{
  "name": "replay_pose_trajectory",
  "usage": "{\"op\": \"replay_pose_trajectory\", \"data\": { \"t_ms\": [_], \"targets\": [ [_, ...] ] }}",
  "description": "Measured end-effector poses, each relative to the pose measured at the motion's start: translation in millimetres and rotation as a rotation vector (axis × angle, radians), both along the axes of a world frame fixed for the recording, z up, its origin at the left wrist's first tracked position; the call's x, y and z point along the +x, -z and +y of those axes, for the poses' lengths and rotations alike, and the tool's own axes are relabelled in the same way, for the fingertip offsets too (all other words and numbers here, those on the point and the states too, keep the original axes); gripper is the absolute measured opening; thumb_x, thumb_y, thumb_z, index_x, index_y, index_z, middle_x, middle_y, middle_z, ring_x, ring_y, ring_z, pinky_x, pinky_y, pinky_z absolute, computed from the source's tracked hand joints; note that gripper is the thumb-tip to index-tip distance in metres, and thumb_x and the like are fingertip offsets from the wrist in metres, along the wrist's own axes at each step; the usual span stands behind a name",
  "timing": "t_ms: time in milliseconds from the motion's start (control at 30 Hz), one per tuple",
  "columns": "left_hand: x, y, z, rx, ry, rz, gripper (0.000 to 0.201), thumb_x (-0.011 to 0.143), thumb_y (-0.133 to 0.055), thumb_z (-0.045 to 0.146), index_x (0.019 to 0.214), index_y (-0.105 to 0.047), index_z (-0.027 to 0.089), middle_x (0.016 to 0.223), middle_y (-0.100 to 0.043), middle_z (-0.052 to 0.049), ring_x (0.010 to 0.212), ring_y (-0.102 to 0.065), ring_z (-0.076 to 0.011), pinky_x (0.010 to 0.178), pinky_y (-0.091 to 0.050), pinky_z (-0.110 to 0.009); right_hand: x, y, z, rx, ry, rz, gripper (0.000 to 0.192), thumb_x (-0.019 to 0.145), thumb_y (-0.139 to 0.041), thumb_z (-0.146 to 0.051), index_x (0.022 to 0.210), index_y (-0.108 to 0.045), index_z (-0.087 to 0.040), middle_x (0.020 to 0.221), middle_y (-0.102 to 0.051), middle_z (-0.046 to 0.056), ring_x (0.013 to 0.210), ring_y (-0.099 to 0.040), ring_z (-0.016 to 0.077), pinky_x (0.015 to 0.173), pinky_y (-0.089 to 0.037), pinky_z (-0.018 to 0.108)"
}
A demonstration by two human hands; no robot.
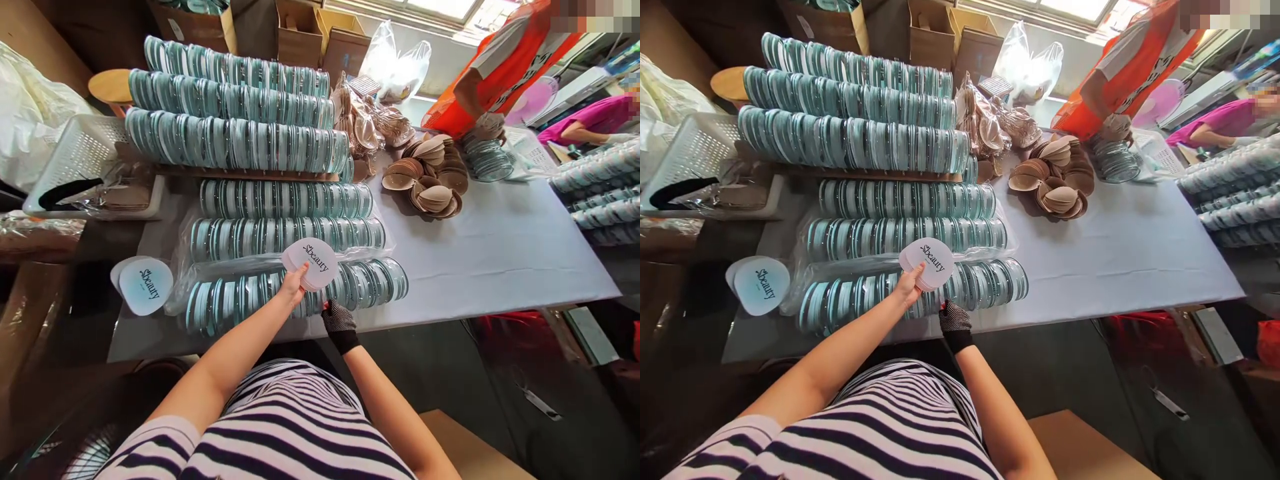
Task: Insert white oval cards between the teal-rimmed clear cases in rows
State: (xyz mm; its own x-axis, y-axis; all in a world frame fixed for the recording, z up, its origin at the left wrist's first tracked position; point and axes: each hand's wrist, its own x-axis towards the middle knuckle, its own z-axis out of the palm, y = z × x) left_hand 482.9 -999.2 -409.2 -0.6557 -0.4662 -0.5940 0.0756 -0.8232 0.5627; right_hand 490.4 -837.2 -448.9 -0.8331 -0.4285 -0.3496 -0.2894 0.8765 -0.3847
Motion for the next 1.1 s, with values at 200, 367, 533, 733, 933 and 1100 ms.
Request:
{"op": "replay_pose_trajectory", "data": {
  "t_ms": [200,367,533,733,933,1100],
  "targets": [
    [0.8,3.9,2.8,-0.026,-0.02,0.018,0.042,0.074,-0.075,0.011,0.114,-0.064,0.016,0.107,-0.074,-0.01,0.107,-0.067,-0.0249,0.099,-0.051,-0.044,-5.1,18.4,-10.9,-0.253,0.08,-0.268,0.022,0.089,-0.045,-0.025,0.099,-0.064,-0.018,0.084,-0.069,0.01,0.08,-0.065,0.0215,0.073,-0.048,0.034],
    [-4.6,4.4,8.9,-0.077,-0.058,0.02,0.04,0.072,-0.075,0.01,0.111,-0.065,0.016,0.103,-0.074,-0.009,0.103,-0.068,-0.0245,0.099,-0.05,-0.046,-25.6,-0.6,-1.1,-0.475,0.133,-0.357,0.032,0.087,-0.043,-0.039,0.1,-0.064,-0.018,0.074,-0.066,0.006,0.07,-0.064,0.0191,0.07,-0.053,0.035],
    [-0.9,4.4,14.0,-0.107,-0.067,0.047,0.037,0.068,-0.078,0.011,0.103,-0.066,0.016,0.106,-0.073,-0.01,0.102,-0.067,-0.0245,0.098,-0.05,-0.044,-64.0,-40.8,-9.1,-0.567,0.245,0.18,0.052,0.09,-0.034,-0.045,0.127,-0.054,-0.013,0.124,-0.061,0.016,0.114,-0.057,0.0251,0.097,-0.045,0.042],
    [30.0,3.1,14.8,-0.191,-0.038,0.049,0.04,0.068,-0.079,0.021,0.106,-0.067,0.014,0.105,-0.072,-0.014,0.098,-0.068,-0.0293,0.091,-0.052,-0.046,-32.6,-62.8,-34.2,-0.543,-0.127,0.449,0.045,0.085,-0.048,-0.037,0.122,-0.06,-0.014,0.136,-0.055,0.015,0.128,-0.046,0.0291,0.106,-0.038,0.047],
    [37.7,-0.3,-6.6,-0.12,-0.102,0.074,0.045,0.065,-0.083,0.021,0.107,-0.066,0.017,0.106,-0.073,-0.011,0.105,-0.066,-0.0273,0.095,-0.051,-0.043,-2.7,-39.8,-10.4,-0.544,0.109,0.199,0.046,0.091,-0.035,-0.039,0.112,-0.066,-0.012,0.09,-0.073,0.014,0.079,-0.068,0.0218,0.069,-0.053,0.029],
    [32.8,-1.1,-37.7,-0.039,-0.175,0.02,0.037,0.072,-0.078,0.016,0.107,-0.066,0.019,0.107,-0.073,-0.009,0.104,-0.067,-0.0248,0.094,-0.053,-0.045,58.3,-18.5,59.3,-0.219,-0.073,0.211,0.045,0.093,-0.034,-0.039,0.117,-0.067,-0.02,0.082,-0.073,0.012,0.071,-0.07,0.0239,0.06,-0.048,0.028]
  ]
}}
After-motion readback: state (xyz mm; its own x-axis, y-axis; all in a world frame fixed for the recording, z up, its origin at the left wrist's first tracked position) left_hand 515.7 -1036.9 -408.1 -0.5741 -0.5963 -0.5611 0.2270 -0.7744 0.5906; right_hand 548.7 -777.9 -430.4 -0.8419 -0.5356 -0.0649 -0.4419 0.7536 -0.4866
